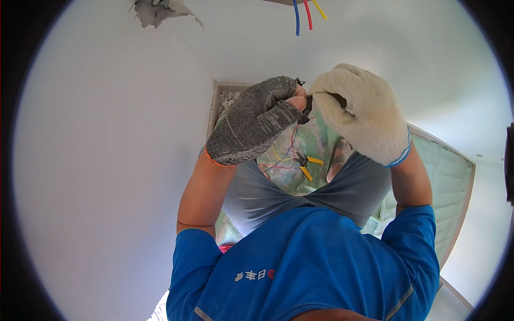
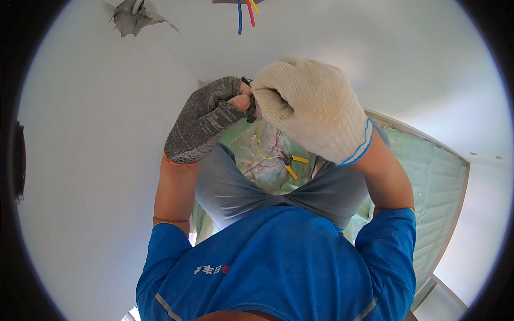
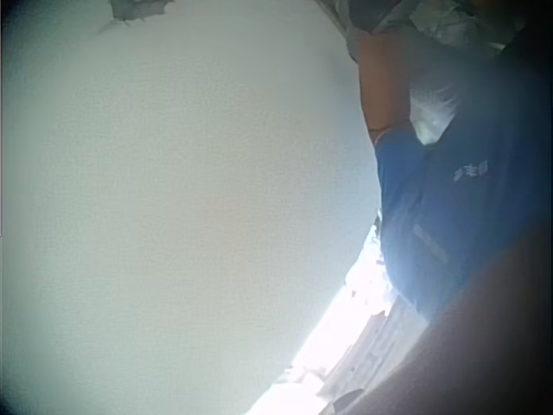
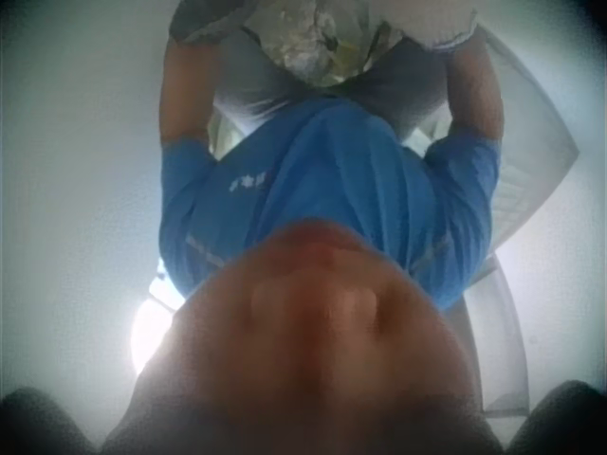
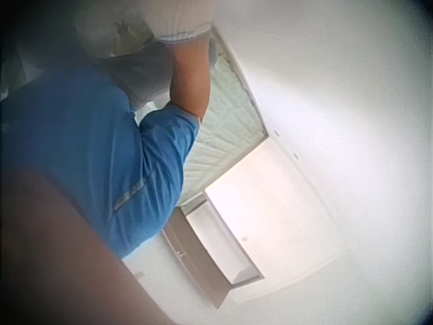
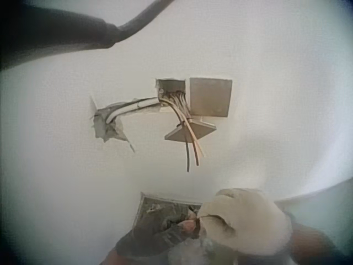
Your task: Connecting wires in a ceiling electrical box and winding wire coils on the floor.
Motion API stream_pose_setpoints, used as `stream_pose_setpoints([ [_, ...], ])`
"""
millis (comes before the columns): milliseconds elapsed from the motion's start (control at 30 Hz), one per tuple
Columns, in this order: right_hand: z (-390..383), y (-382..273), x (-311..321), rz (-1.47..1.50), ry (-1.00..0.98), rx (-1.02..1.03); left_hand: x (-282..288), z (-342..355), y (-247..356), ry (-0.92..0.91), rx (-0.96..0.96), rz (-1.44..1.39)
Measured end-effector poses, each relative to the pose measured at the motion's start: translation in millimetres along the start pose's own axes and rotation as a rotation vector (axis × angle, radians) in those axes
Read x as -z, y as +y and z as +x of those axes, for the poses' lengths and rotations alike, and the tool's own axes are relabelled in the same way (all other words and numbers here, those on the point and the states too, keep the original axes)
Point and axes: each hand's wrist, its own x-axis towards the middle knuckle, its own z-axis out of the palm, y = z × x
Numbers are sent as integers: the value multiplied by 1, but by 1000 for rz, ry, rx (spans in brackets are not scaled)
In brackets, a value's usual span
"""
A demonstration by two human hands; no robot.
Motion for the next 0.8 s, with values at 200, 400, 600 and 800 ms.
stream_pose_setpoints([
  [200,8,17,13,451,-427,-320,5,-3,0,-62,-142,329],
  [400,6,25,12,919,-663,-684,5,-9,-11,-89,-60,117],
  [600,7,25,9,1114,-619,-788,10,-4,-20,-215,104,-308],
  [800,0,13,4,533,-188,-249,1,-7,-25,-308,287,-978],
])
